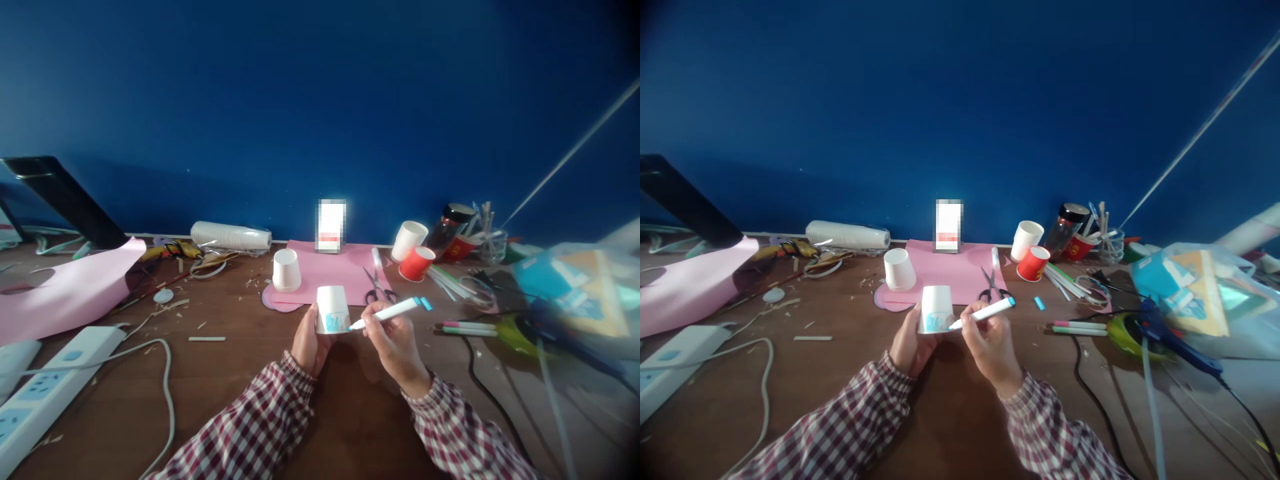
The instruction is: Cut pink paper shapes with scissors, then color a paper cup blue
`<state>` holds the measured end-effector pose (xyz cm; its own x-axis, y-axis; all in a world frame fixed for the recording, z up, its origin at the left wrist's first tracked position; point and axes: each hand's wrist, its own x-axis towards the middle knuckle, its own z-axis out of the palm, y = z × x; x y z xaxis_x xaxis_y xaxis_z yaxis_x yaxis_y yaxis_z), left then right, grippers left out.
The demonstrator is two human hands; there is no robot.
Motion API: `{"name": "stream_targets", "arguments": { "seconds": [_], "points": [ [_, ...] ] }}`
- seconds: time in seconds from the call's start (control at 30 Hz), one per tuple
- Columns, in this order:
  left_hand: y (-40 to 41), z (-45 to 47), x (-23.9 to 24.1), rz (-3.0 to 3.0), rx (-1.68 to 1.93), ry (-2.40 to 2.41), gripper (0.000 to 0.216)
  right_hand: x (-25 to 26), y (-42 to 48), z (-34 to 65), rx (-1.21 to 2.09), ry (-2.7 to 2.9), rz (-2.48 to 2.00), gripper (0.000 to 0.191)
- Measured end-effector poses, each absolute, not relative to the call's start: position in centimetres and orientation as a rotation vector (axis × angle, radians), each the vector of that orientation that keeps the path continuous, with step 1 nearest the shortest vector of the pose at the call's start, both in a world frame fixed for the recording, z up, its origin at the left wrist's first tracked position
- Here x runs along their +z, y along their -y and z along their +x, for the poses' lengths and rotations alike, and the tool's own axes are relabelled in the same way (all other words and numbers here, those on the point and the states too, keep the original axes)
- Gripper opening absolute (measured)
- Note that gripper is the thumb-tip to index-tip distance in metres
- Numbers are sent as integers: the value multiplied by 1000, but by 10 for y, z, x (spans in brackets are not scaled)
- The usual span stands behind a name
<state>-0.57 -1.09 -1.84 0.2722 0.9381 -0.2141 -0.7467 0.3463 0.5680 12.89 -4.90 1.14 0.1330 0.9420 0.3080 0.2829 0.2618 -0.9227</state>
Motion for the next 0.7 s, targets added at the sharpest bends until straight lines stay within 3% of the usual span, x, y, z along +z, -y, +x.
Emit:
{"name": "stream_targets", "arguments": {
  "seconds": [0.3,0.7],
  "points": [
    [13,-6,-14,390,1126,-564,32,6,45,130,979,1060,-1020,16],
    [8,-8,-18,410,1072,-587,47,11,50,128,812,1285,-1208,12]
  ]
}}
